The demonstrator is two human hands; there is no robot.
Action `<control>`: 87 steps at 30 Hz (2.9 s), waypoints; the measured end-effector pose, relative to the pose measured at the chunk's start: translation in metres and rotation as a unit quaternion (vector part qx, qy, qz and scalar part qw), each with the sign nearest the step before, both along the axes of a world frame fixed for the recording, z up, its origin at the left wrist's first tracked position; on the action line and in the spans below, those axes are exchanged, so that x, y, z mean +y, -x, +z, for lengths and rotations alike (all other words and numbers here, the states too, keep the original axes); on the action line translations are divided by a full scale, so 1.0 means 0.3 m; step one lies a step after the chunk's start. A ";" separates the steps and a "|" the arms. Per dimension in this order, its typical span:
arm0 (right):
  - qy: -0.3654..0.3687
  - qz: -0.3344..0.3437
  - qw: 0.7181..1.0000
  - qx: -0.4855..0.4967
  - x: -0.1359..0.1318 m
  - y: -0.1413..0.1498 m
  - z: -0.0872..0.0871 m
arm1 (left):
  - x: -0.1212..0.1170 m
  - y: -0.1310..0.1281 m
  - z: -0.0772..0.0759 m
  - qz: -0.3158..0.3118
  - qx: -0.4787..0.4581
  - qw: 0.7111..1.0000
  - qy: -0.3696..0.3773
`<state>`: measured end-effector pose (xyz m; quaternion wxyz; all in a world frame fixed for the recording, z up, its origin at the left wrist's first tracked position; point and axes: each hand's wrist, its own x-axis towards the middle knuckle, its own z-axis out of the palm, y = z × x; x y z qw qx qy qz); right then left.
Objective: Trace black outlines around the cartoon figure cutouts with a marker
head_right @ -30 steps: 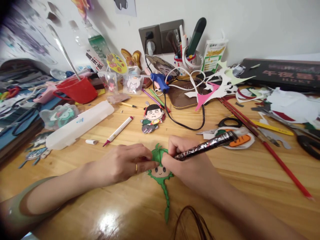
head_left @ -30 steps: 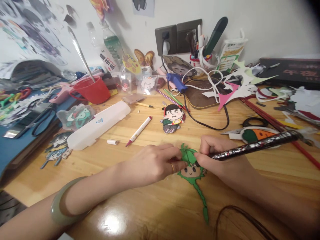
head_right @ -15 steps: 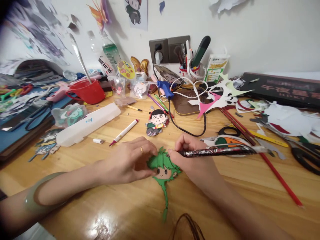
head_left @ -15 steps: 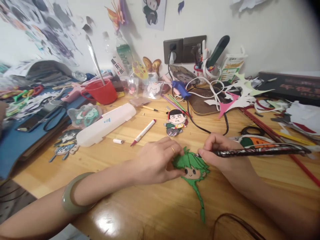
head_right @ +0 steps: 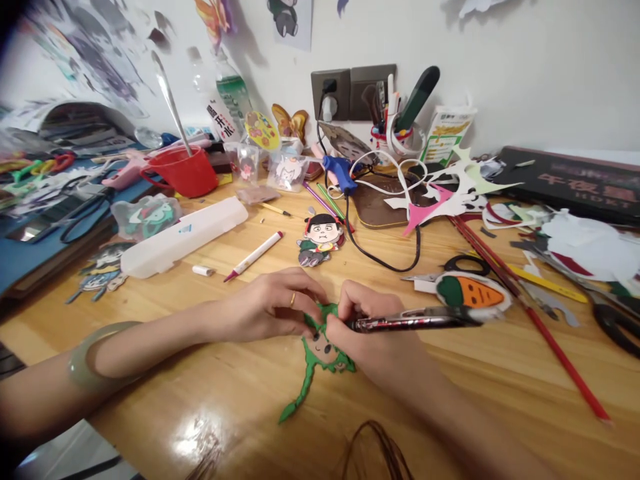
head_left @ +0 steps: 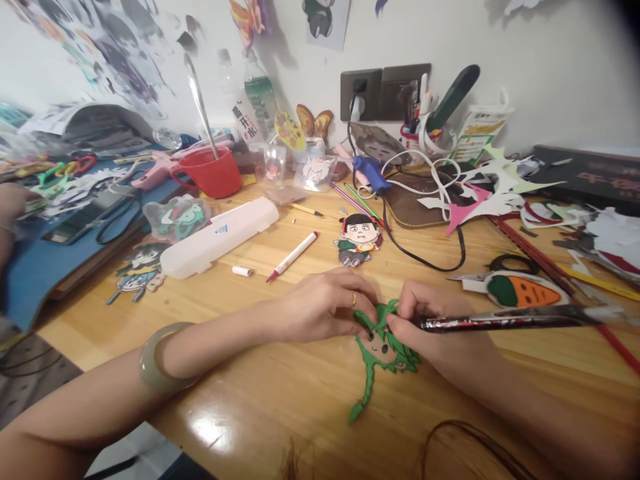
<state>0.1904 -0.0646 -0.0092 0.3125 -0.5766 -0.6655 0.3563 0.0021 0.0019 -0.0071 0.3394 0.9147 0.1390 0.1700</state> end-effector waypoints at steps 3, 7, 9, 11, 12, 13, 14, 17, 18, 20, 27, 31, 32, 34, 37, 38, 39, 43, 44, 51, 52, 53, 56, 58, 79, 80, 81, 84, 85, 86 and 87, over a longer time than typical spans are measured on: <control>-0.015 0.005 1.000 -0.023 -0.001 -0.004 0.003 | 0.002 -0.002 -0.003 -0.007 -0.013 1.000 0.006; -0.009 0.014 0.999 -0.033 0.000 0.000 0.010 | 0.003 -0.002 -0.001 -0.005 -0.019 1.000 0.007; -0.014 0.012 0.999 -0.033 0.000 0.001 0.007 | 0.002 -0.002 0.000 -0.003 -0.015 1.000 0.003; -0.025 0.012 0.999 -0.037 -0.002 0.001 0.001 | 0.001 -0.001 0.001 -0.002 -0.011 1.000 -0.002; -0.029 0.012 0.999 -0.042 -0.003 0.001 -0.001 | 0.001 -0.001 0.001 -0.003 -0.011 1.000 -0.004; -0.031 0.014 0.998 -0.048 -0.005 0.000 -0.003 | 0.001 -0.001 0.000 -0.003 -0.012 1.000 -0.006; -0.032 0.015 0.998 -0.054 -0.006 -0.001 -0.004 | 0.001 -0.001 -0.001 -0.004 -0.013 1.000 -0.008; -0.028 0.014 0.998 -0.057 -0.008 -0.003 -0.001 | 0.002 -0.001 -0.001 -0.005 -0.013 1.000 -0.013; -0.027 0.011 0.998 -0.055 -0.007 -0.003 0.001 | 0.002 -0.001 -0.001 -0.005 -0.012 1.000 -0.014; -0.028 0.008 0.998 -0.055 -0.005 -0.002 0.006 | 0.002 -0.002 0.001 -0.007 -0.012 1.000 -0.016; -0.023 0.013 0.997 -0.069 -0.003 0.001 0.011 | 0.001 -0.004 0.003 -0.008 -0.010 1.000 -0.013; -0.026 0.017 0.998 -0.058 -0.006 -0.003 0.004 | 0.003 -0.002 0.002 -0.008 -0.009 1.000 -0.015; -0.025 0.016 0.998 -0.056 -0.006 -0.003 0.003 | 0.003 -0.002 0.003 -0.008 -0.008 1.000 -0.015; -0.023 0.015 0.998 -0.055 -0.006 -0.003 0.004 | 0.002 -0.001 0.004 -0.008 -0.008 1.000 -0.015; -0.016 0.016 0.998 -0.053 -0.005 -0.002 0.006 | 0.000 -0.001 0.004 -0.007 -0.005 1.000 -0.015; -0.016 0.016 0.998 -0.051 -0.004 -0.001 0.007 | 0.000 0.000 0.004 -0.007 -0.005 1.000 -0.014; -0.015 0.017 0.998 -0.051 -0.004 -0.001 0.008 | 0.000 0.000 0.004 -0.007 -0.006 1.000 -0.013; -0.012 0.014 0.998 -0.062 -0.005 0.003 0.012 | 0.002 0.001 0.003 -0.010 -0.006 1.000 -0.014; -0.012 0.010 0.998 -0.061 -0.005 0.004 0.013 | 0.003 0.001 0.003 -0.009 -0.005 1.000 -0.014; -0.013 0.014 0.998 -0.053 -0.005 0.004 0.016 | 0.001 -0.001 0.002 -0.009 -0.005 1.000 -0.019; -0.015 0.012 0.998 -0.055 -0.005 0.004 0.015 | 0.001 -0.001 0.002 -0.009 -0.005 1.000 -0.020; -0.017 0.011 0.998 -0.057 -0.005 0.003 0.013 | 0.001 -0.002 0.002 -0.009 -0.005 1.000 -0.021; -0.016 0.019 0.998 -0.060 -0.004 0.000 0.010 | 0.002 -0.001 0.002 -0.009 -0.006 1.000 -0.022; -0.018 0.020 0.998 -0.059 -0.002 0.000 0.008 | 0.002 -0.001 0.002 -0.010 -0.006 1.000 -0.022; -0.007 0.017 0.999 -0.033 -0.006 -0.001 0.006 | 0.005 -0.001 -0.001 -0.011 -0.013 1.000 -0.023; -0.005 0.017 0.999 -0.034 -0.006 -0.002 0.006 | 0.005 -0.002 0.000 -0.011 -0.012 1.000 -0.023; -0.003 0.016 0.999 -0.032 -0.006 -0.004 0.007 | 0.005 -0.002 0.001 -0.011 -0.012 1.000 -0.023; 0.000 0.003 1.000 0.004 -0.008 -0.003 0.013 | 0.004 -0.003 0.002 -0.012 -0.012 1.000 -0.021; 0.002 -0.003 1.000 0.013 -0.009 -0.002 0.014 | 0.003 -0.002 0.003 -0.012 -0.012 1.000 -0.020; 0.004 -0.007 1.000 0.015 -0.010 0.000 0.014 | 0.002 -0.002 0.002 -0.012 -0.011 1.000 -0.019; 0.004 -0.008 1.000 0.009 -0.011 0.002 0.014 | 0.002 -0.001 0.002 -0.012 -0.010 1.000 -0.019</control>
